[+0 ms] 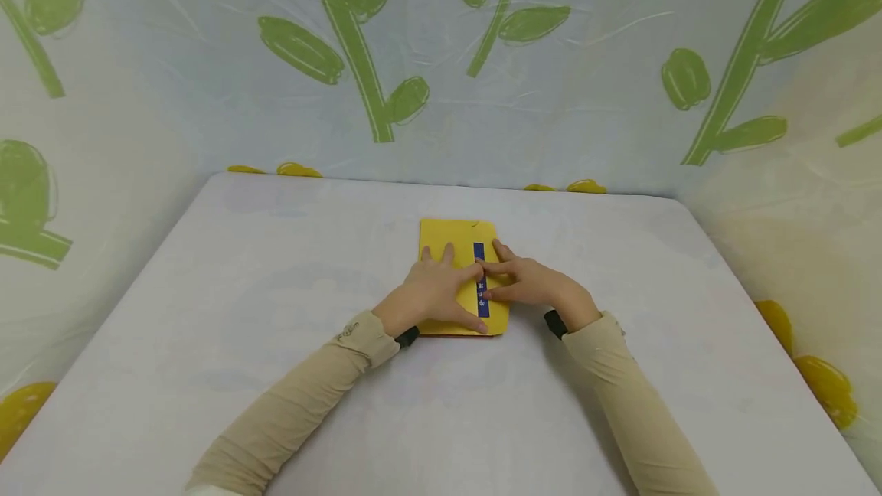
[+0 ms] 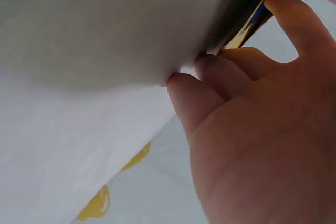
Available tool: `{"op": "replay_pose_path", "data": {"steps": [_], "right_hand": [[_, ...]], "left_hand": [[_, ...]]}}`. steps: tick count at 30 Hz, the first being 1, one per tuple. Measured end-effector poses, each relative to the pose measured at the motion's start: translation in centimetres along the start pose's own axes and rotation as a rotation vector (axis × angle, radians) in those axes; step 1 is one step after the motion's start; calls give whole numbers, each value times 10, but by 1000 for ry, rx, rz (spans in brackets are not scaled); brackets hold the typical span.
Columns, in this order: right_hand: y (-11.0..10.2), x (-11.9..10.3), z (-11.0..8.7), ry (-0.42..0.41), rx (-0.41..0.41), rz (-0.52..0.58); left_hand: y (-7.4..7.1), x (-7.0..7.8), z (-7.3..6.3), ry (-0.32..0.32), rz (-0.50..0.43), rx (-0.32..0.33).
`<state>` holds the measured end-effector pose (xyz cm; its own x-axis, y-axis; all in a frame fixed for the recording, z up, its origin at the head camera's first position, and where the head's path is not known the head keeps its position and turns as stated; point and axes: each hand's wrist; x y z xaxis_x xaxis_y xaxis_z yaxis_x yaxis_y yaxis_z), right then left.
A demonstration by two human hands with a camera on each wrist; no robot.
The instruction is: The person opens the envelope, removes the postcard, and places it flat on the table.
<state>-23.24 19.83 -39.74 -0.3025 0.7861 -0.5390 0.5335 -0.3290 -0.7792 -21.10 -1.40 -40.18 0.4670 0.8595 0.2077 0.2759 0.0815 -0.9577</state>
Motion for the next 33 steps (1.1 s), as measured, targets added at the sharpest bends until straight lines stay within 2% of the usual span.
{"op": "replay_pose_path", "data": {"steps": [3,9,14,18,26,33], "right_hand": [[-3,3,-1,12,-2,1],[-5,0,-4,-46,5,-9],[0,-11,-4,-85,-55,8],[5,-13,-2,-81,-99,-10],[5,-12,-2,-77,-94,-15],[0,-9,-4,-10,-95,-7]], "left_hand": [[0,1,1,-7,14,-11],[-1,2,0,5,32,-12],[0,2,1,32,50,-16],[0,1,2,32,42,-22],[0,1,2,23,34,-21],[0,2,3,7,20,-25]]}}
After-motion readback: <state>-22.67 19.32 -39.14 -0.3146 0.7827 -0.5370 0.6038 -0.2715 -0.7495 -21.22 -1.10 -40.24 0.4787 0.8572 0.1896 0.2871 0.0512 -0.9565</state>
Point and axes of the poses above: each hand's wrist, its own z-axis towards the middle knuckle, its own y-axis out of the palm, x = y × z, and after that the axes turned 2 degrees about -y, right-handed
